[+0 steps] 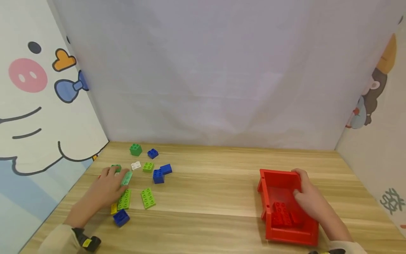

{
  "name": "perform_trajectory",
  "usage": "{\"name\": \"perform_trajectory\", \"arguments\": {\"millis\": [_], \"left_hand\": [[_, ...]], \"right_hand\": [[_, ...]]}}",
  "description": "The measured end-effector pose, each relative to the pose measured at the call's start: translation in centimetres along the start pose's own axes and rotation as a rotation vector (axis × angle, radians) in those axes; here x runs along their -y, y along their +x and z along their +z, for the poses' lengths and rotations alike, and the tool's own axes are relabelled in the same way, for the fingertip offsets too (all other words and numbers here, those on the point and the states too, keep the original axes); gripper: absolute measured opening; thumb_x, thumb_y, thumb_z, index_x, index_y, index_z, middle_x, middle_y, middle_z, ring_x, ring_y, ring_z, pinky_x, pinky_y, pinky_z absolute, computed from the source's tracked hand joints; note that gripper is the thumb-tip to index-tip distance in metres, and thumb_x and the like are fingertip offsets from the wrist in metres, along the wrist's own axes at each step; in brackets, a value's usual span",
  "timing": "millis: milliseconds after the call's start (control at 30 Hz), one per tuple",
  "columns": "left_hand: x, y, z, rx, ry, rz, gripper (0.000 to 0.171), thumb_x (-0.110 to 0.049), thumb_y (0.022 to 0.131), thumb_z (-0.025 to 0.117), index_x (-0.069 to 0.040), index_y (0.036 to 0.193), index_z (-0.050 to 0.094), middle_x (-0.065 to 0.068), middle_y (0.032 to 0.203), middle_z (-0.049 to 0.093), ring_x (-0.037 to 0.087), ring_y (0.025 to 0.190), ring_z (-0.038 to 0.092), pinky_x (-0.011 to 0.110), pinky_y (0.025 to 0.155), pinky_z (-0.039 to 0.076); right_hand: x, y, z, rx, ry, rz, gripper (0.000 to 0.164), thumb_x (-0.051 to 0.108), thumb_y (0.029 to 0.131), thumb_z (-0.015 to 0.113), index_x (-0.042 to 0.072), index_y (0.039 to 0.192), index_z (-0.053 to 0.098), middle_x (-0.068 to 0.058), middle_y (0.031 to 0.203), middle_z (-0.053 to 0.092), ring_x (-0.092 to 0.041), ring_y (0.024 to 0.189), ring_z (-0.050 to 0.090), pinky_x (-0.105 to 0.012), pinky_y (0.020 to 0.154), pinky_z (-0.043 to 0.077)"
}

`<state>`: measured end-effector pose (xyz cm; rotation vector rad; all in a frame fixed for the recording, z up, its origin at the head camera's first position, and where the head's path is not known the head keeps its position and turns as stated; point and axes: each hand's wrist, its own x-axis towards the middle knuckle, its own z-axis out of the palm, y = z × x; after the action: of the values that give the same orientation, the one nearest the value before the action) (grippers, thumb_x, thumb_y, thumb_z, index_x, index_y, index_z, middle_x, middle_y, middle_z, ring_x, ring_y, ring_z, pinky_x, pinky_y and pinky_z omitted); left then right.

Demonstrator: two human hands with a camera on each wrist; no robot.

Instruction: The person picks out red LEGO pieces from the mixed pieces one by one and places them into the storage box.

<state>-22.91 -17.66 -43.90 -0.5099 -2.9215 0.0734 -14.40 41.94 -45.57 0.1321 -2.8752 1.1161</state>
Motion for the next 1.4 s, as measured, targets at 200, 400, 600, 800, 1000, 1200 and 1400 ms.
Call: {"name": "perform_trajectory", "arguments": {"millis": [200,400,600,800,1000,1200,1400], "left_hand": [[0.3,0.1,0.1,0.070,-0.038,-0.061,0.061,-0.034,0.090,0.061,-0.003,0.138,0.037,0.034,0.131,0.032,0.053,0.117,0.029,0.069,0.085,0.037],[0.4,0.1,-0.1,0.097,-0.066,-0.092,0.062,-0.033,0.092,0.058,-0.002,0.140,0.033,0.037,0.132,0.028,0.058,0.116,0.027,0.071,0.082,0.036],[0.8,0.1,0.2,0.108,-0.055,-0.112,0.061,-0.034,0.093,0.056,-0.002,0.139,0.033,0.036,0.133,0.027,0.057,0.117,0.026,0.071,0.082,0.037],[1.8,0.2,0.6,0.091,-0.027,-0.100,0.062,-0.036,0.092,0.057,0.001,0.137,0.035,0.038,0.129,0.031,0.054,0.116,0.028,0.068,0.080,0.040],[3.0,0.6,0.6,0.027,-0.053,-0.037,0.064,-0.035,0.088,0.064,0.005,0.133,0.041,0.037,0.123,0.039,0.054,0.112,0.032,0.062,0.081,0.043],[4.0,0.7,0.4,-0.021,-0.159,0.012,0.058,-0.023,0.079,0.075,0.000,0.127,0.050,0.033,0.117,0.046,0.051,0.105,0.037,0.060,0.082,0.042],[4.6,0.9,0.9,-0.102,-0.156,0.035,0.046,0.002,0.075,0.074,-0.003,0.118,0.058,0.027,0.104,0.053,0.048,0.094,0.044,0.059,0.080,0.041]], "right_hand": [[0.0,0.1,0.0,-0.005,-0.006,0.006,0.057,-0.008,0.088,0.045,-0.003,0.137,0.016,-0.032,0.121,0.044,-0.039,0.097,0.050,-0.054,0.077,0.046],[0.1,0.0,0.0,-0.005,-0.011,0.005,0.057,-0.008,0.088,0.045,-0.003,0.137,0.016,-0.032,0.120,0.045,-0.038,0.096,0.051,-0.055,0.076,0.046],[0.1,0.0,0.1,-0.002,-0.013,0.006,0.057,-0.008,0.088,0.045,-0.003,0.137,0.017,-0.032,0.120,0.045,-0.038,0.096,0.051,-0.056,0.077,0.046],[0.0,0.1,0.1,0.006,0.009,0.002,0.057,-0.010,0.087,0.045,-0.004,0.137,0.016,-0.032,0.121,0.044,-0.040,0.099,0.049,-0.057,0.080,0.044],[0.1,0.1,0.0,0.006,0.006,0.009,0.057,-0.009,0.088,0.044,-0.004,0.137,0.015,-0.033,0.122,0.043,-0.040,0.100,0.049,-0.057,0.079,0.044],[0.0,0.1,0.0,0.008,0.004,0.008,0.057,-0.008,0.088,0.045,-0.004,0.137,0.016,-0.032,0.121,0.044,-0.039,0.099,0.050,-0.057,0.079,0.044],[-0.1,0.0,-0.1,0.011,0.021,0.006,0.057,-0.009,0.088,0.045,-0.003,0.137,0.016,-0.031,0.122,0.044,-0.040,0.099,0.050,-0.058,0.080,0.044]]}}
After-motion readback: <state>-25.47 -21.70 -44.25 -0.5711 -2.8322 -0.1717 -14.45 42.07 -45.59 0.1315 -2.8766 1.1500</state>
